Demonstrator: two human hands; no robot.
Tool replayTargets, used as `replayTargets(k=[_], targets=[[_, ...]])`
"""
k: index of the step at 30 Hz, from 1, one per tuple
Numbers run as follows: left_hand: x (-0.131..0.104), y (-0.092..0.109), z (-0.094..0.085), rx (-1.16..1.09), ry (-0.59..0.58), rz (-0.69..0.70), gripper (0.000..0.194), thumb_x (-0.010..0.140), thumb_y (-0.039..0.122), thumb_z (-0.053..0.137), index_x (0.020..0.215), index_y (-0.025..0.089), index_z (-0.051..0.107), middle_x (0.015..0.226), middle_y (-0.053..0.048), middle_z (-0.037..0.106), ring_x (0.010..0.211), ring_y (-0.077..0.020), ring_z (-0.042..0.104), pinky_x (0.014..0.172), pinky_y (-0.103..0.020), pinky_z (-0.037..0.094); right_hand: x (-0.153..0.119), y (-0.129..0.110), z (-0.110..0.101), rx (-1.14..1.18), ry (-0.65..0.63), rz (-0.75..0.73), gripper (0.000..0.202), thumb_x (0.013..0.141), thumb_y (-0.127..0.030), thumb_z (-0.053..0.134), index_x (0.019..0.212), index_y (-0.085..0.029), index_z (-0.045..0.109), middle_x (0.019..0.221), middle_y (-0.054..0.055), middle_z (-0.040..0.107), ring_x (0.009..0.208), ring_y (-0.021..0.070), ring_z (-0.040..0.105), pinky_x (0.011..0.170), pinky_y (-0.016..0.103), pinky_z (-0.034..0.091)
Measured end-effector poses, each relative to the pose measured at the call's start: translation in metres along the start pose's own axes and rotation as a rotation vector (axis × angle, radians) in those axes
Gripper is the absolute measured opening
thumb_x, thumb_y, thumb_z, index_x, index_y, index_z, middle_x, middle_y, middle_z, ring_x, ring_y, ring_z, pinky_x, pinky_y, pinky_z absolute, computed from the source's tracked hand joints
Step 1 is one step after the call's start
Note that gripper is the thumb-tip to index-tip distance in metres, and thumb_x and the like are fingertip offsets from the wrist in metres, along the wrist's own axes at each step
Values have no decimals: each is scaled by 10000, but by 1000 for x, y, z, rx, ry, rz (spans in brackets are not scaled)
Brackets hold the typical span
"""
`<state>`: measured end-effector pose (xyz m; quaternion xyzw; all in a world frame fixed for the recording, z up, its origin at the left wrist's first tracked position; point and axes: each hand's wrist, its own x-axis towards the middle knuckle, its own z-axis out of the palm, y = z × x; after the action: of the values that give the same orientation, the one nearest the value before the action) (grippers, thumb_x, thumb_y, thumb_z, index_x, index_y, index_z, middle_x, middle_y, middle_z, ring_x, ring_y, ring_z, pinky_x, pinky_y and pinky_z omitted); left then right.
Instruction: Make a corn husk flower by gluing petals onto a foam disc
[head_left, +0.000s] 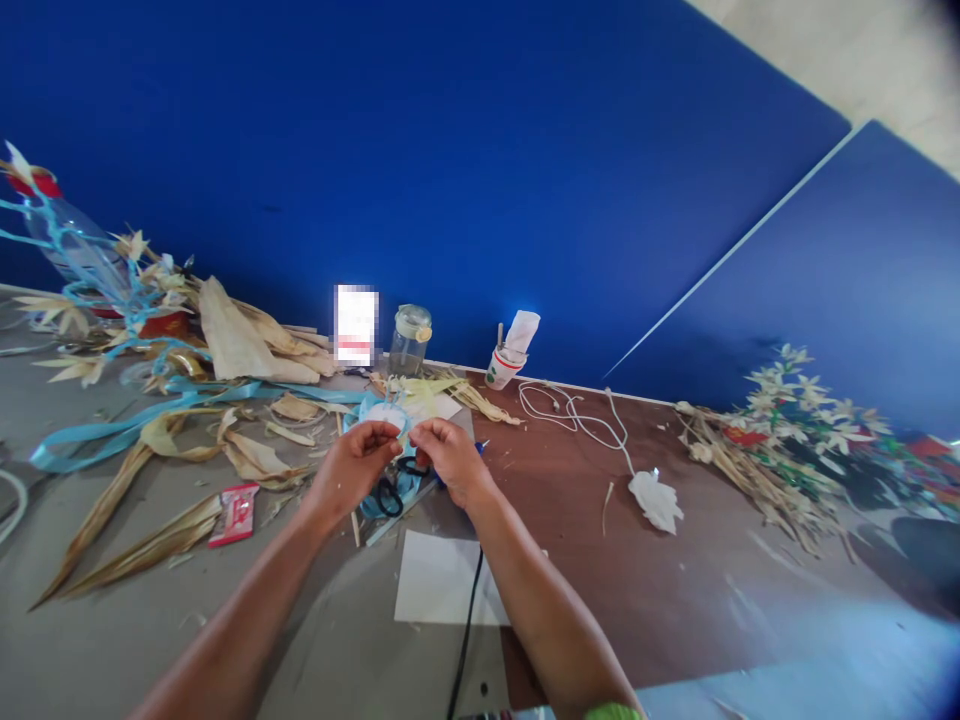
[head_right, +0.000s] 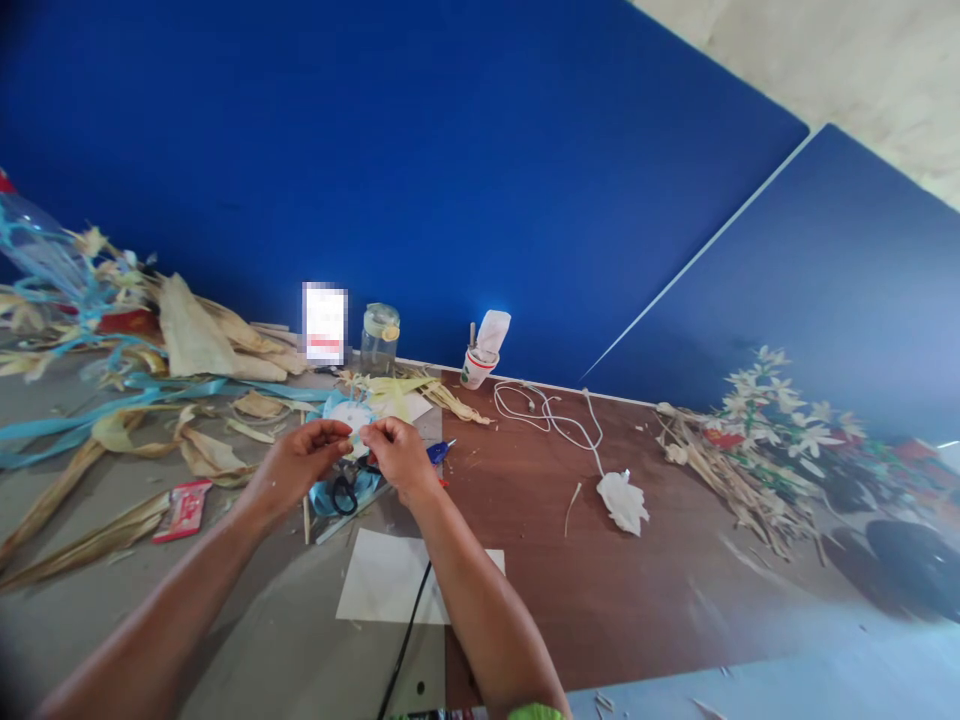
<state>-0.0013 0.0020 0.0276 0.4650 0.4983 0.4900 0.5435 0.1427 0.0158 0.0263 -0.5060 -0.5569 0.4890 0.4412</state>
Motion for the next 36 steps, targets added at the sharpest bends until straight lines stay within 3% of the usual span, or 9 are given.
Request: replayTargets(k=[7, 13, 18, 27, 36], targets=[[9, -4, -18, 35, -20, -21, 299, 607, 354, 692, 816, 159, 604, 534, 52, 538, 373, -66, 361, 380, -205, 234, 0, -4, -15, -549, -171, -73, 98, 731, -208, 567, 681, -162, 637, 632, -15, 614, 624, 116, 537, 598, 215, 376], [13, -17, -18, 214, -135, 25, 155, 596, 300, 655, 682, 175, 625, 567, 7, 616, 503, -131, 526, 488, -229, 360, -16, -19, -23, -942, -493, -105, 169, 702, -125, 532, 716, -184, 689, 694, 28, 685, 628, 147, 589, 529, 216, 345], [13, -23, -18, 377, -283, 38, 121, 653, 285, 580, 707, 182, 614, 617, 0, 642, 600, -166, 575, 561, -254, 405, -31, -28, -17, -1302, -645, -97, 195, 697, -160, 530, 778, -160, 707, 768, 99, 708, 710, 218, 643, 542, 235, 387], [11, -13, -18, 347, -218, 43, 159, 622, 305, 621, 712, 175, 604, 630, -15, 657, 627, -187, 618, 609, -271, 436, -39, -15, 7, -1493, -588, -218, 240, 773, -157, 463, 852, -129, 687, 847, 129, 711, 811, 259, 672, 604, 278, 478], [6, -4, -14, 219, -152, 5, 187, 611, 267, 675, 751, 155, 620, 628, -4, 616, 558, -133, 534, 476, -212, 342, -36, -19, -3, -1469, -606, -211, 202, 743, -157, 500, 835, -129, 678, 853, 139, 706, 794, 251, 663, 595, 263, 442]])
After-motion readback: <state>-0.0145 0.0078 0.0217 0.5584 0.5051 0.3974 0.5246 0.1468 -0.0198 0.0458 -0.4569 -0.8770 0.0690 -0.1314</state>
